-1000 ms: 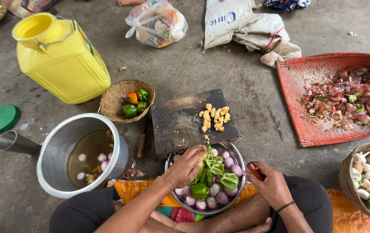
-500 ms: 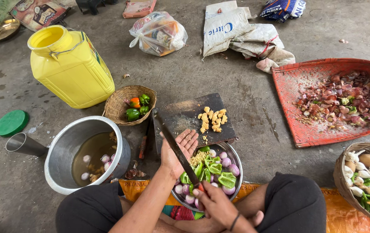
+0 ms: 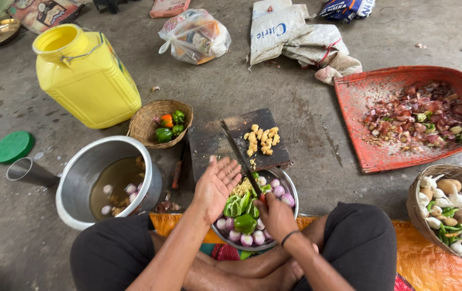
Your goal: The person chops ginger on a wooden board and adds the chopped pieces into a metal bowl containing sliced onions and green peppers.
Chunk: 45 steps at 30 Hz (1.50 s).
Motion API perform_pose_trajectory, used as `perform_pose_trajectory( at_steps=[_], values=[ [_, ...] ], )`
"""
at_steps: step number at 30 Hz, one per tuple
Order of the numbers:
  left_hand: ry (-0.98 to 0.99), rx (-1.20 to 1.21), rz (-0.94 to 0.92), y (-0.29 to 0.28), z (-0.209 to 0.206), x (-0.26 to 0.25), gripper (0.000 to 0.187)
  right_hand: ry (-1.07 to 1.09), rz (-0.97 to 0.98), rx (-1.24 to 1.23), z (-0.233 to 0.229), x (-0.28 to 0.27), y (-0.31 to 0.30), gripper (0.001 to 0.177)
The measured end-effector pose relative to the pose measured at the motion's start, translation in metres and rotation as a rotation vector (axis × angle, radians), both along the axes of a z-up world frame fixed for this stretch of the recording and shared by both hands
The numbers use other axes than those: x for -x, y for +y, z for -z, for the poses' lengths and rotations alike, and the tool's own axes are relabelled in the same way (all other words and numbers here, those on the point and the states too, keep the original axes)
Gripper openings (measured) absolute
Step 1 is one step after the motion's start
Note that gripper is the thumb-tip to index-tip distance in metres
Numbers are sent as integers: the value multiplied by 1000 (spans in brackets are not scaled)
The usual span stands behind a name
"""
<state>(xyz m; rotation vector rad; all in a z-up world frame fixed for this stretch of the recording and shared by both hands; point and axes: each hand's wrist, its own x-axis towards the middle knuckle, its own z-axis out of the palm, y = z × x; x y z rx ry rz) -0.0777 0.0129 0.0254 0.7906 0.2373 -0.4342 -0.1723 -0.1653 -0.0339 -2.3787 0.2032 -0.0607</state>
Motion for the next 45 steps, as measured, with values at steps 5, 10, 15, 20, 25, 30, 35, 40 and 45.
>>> perform_pose_trajectory(
  at_steps=[5, 10, 15, 20, 25, 30, 35, 40, 45],
  values=[
    [-155, -549, 141, 15, 4, -5, 46, 81, 16, 231, -20, -1, -7, 33],
    [-424, -1354, 428, 15, 44, 5, 35, 154, -39, 248, -18, 0, -10, 32],
    [-605, -1725, 638, 18, 76, 22, 60, 107, -37, 174, -8, 0, -13, 31],
    [-545, -1703, 567, 13, 83, 26, 58, 21, 66, 32, -4, 6, -20, 34],
    [-603, -1602, 508, 12, 82, 26, 49, 23, 73, -40, -3, 7, -24, 34],
    [-659, -1639, 590, 7, 68, 37, 43, 63, 77, -107, -11, 4, -20, 36],
    [-459, -1401, 389, 8, 59, 28, 49, 54, 85, -118, -12, 3, -22, 35],
    [-651, -1391, 281, 19, 67, 24, 41, 25, 165, -149, -8, 3, -27, 32],
    [-617, -1426, 247, 24, 68, 17, 39, -13, 176, -151, -5, 1, -26, 33]
  ],
)
